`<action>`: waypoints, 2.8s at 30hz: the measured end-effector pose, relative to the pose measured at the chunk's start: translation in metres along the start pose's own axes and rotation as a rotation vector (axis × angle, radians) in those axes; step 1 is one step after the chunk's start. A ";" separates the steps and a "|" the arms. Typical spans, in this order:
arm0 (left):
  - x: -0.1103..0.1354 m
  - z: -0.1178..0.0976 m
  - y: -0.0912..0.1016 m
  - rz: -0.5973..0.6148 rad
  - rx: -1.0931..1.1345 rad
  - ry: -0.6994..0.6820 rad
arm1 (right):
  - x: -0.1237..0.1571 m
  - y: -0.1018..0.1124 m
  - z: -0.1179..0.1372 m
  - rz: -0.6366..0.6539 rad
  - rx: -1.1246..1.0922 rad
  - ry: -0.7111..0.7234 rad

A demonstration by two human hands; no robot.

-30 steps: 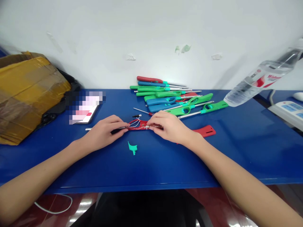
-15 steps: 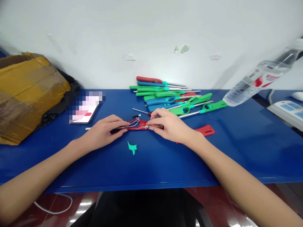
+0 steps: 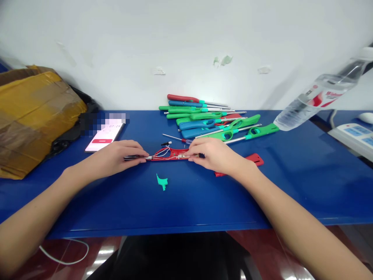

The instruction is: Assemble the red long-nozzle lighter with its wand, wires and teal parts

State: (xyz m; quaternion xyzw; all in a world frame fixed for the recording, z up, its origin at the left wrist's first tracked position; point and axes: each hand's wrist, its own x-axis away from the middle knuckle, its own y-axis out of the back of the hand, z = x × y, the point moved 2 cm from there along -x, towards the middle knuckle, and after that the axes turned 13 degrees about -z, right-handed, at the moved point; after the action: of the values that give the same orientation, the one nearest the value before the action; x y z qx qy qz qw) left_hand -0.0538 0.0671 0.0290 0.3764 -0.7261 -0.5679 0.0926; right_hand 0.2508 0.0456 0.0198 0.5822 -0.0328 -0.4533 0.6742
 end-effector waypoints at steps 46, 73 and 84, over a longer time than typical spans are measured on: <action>-0.001 -0.005 -0.012 -0.050 0.031 0.031 | -0.003 -0.008 0.007 -0.090 -0.132 -0.015; -0.001 -0.003 -0.008 -0.032 0.040 -0.083 | -0.003 0.008 0.004 -0.096 -0.056 -0.051; 0.002 0.002 -0.003 -0.024 0.100 -0.082 | 0.002 -0.007 -0.001 -0.030 0.003 -0.152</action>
State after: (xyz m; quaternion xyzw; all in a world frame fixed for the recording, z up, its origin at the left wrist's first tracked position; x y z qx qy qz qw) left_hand -0.0549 0.0675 0.0251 0.3659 -0.7520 -0.5471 0.0371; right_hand 0.2489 0.0456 0.0130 0.5473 -0.0757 -0.5064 0.6620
